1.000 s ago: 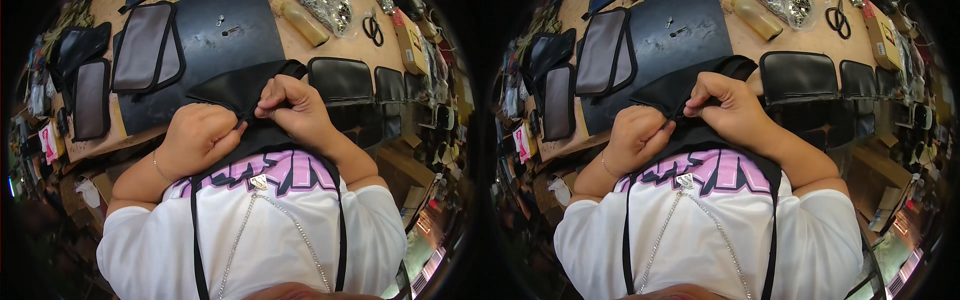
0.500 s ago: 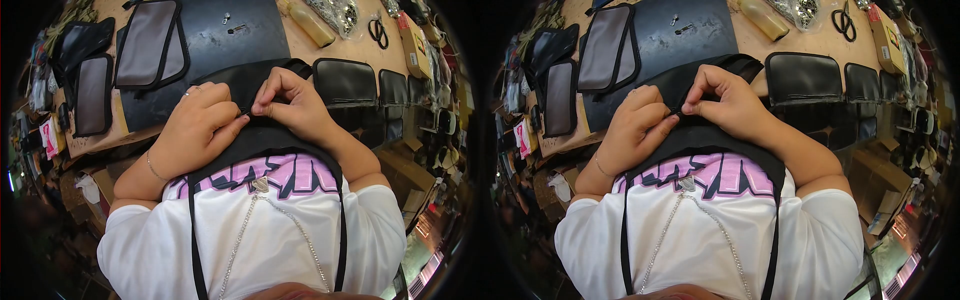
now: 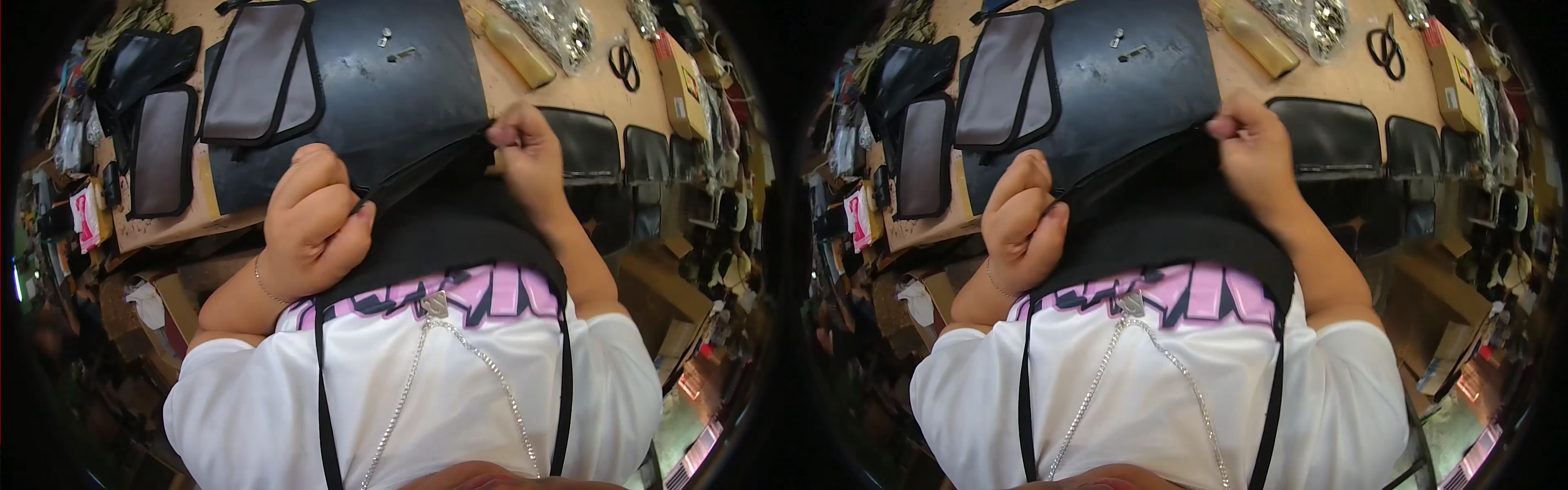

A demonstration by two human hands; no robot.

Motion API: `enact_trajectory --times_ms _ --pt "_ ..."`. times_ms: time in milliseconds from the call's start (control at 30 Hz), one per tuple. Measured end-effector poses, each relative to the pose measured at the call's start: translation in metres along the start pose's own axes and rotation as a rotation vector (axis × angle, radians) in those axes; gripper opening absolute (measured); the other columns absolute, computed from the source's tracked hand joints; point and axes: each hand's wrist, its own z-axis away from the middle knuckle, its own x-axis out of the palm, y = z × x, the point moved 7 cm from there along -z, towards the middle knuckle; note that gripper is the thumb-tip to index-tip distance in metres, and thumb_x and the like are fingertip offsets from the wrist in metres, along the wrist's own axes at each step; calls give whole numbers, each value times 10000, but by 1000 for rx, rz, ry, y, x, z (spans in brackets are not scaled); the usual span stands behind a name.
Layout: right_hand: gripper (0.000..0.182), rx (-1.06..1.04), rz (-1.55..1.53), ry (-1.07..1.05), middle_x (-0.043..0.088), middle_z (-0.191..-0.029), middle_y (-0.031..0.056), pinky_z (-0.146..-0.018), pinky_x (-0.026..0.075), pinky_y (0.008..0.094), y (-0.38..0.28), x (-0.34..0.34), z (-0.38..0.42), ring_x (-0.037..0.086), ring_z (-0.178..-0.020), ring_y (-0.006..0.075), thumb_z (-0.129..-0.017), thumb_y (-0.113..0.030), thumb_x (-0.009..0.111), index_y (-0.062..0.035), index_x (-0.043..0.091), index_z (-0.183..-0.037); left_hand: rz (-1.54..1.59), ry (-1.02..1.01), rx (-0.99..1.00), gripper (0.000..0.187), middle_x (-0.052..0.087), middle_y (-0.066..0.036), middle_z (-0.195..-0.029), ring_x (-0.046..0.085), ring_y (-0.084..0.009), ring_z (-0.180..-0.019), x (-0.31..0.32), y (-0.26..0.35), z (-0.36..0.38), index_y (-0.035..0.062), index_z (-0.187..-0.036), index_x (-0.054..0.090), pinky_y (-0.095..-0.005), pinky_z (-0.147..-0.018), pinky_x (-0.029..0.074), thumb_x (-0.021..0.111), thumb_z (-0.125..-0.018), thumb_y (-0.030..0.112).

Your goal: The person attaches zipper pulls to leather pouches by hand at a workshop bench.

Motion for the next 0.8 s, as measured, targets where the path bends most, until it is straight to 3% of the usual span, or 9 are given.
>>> enact_trajectory --times_ms 167,300,333,400,433,567,600,700,800 --pt "116 37 301 -142 643 -865 57 -798 483 266 -29 -3 1 625 -858 156 -838 46 664 -24 586 -885 -124 334 -252 206 510 -87 -789 484 -204 -703 -32 -40 -6 7 -731 563 -318 -658 392 604 -929 50" --pt "277 -40 69 -564 677 -1123 112 -950 493 318 -97 40 6 637 -1088 227 -844 -89 774 -27 677 -1096 283 540 -217 296 668 -146 -1152 628 -211 -1032 -58 -103 -48 -29 -1044 621 -326 -975 450 446 -1045 209" --pt "341 -61 -98 -745 668 -1221 133 -977 489 334 -113 53 13 631 -1144 252 -842 -120 789 -29 689 -1155 435 576 -292 281 683 -74 -889 645 -178 -880 -59 -100 -71 20 -974 593 -357 -981 452 421 -1048 229" --pt "378 -264 -103 -868 612 -1336 213 -1054 443 390 -132 58 8 575 -1261 330 -810 -181 820 -8 708 -1126 1020 455 -250 238 537 -7 -722 555 -144 -706 -55 -113 -104 70 -890 586 -310 -746 480 482 -1045 217" --pt "393 -390 -85 -867 593 -1365 279 -1095 415 425 -139 57 3 537 -1333 388 -787 -227 840 15 724 -1073 1209 303 -261 275 506 8 -692 539 -136 -686 -57 -121 -121 101 -835 532 -327 -783 480 451 -1050 253" --pt "373 -359 93 -86 692 -1188 161 -1027 475 419 -87 -67 -101 633 -1183 302 -980 -289 647 10 658 -1203 1638 -108 -283 319 439 49 -643 498 -122 -645 -35 -106 -146 164 -757 428 -364 -869 463 402 -1051 283" --pt "109 -391 189 96 657 -907 39 -751 509 287 -106 -89 -119 627 -838 118 -984 -132 649 -34 603 -992 1722 -192 -300 323 440 51 -641 496 -122 -644 -26 -101 -146 166 -756 427 -368 -876 463 393 -1052 292" --pt "330 -239 436 547 731 -1104 128 -889 525 345 -7 -255 -181 688 -1007 203 -949 -248 662 0 691 -1164 1726 -416 -286 299 422 57 -611 496 -103 -606 8 -116 -137 135 -782 479 -353 -909 478 420 -1043 270" --pt "557 181 1170 515 724 -1093 219 -907 524 408 86 -349 -189 697 -1047 334 -865 -459 700 29 706 -1132 1414 -401 -402 247 406 55 -572 511 -116 -606 53 -118 -113 151 -798 450 -372 -939 482 429 -1027 243"
